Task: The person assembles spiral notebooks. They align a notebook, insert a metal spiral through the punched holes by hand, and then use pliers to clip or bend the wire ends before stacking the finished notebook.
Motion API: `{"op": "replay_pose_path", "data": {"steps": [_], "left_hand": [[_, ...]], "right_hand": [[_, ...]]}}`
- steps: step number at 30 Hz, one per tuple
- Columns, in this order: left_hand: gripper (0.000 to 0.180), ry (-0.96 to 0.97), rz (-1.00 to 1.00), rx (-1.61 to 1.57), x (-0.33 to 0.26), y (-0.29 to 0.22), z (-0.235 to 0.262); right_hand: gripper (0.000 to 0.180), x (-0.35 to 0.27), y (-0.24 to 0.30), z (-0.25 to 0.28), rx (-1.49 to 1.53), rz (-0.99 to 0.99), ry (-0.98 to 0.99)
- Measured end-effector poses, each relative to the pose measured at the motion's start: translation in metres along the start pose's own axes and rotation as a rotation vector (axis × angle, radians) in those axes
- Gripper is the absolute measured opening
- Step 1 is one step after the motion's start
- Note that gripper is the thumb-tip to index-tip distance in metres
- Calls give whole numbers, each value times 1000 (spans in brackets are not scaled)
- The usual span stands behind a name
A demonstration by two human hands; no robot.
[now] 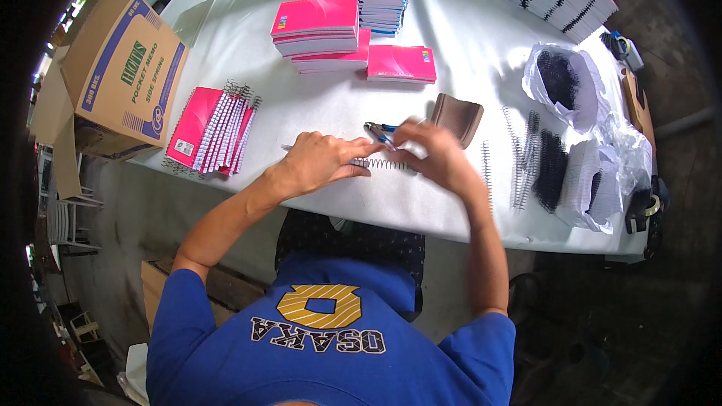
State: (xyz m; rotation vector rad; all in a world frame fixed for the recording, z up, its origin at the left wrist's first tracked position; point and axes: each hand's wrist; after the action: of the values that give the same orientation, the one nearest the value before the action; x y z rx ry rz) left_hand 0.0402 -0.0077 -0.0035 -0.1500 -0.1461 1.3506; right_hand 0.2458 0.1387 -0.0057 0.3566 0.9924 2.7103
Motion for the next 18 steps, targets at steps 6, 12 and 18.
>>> {"op": "replay_pose_path", "data": {"steps": [6,12,18], "left_hand": [[74,-37,-57,70,-7,4,-5],[88,-81,183,79,-17,15,0],[90,-81,209,-31,-11,16,5]], "right_hand": [[44,-14,-45,64,-530,-356,27],[48,28,-7,51,423,-84,350],[48,49,-13,38,539,27,427]]}}
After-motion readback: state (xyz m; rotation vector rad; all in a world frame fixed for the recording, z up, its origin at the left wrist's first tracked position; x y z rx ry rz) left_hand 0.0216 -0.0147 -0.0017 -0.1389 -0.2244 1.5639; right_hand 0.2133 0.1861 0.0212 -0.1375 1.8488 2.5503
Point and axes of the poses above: each hand's wrist, its own x-axis towards the middle knuckle, its own z-axis out of the back of the hand, y = z × x, and after that the axes turned 3 degrees about x, right-handed
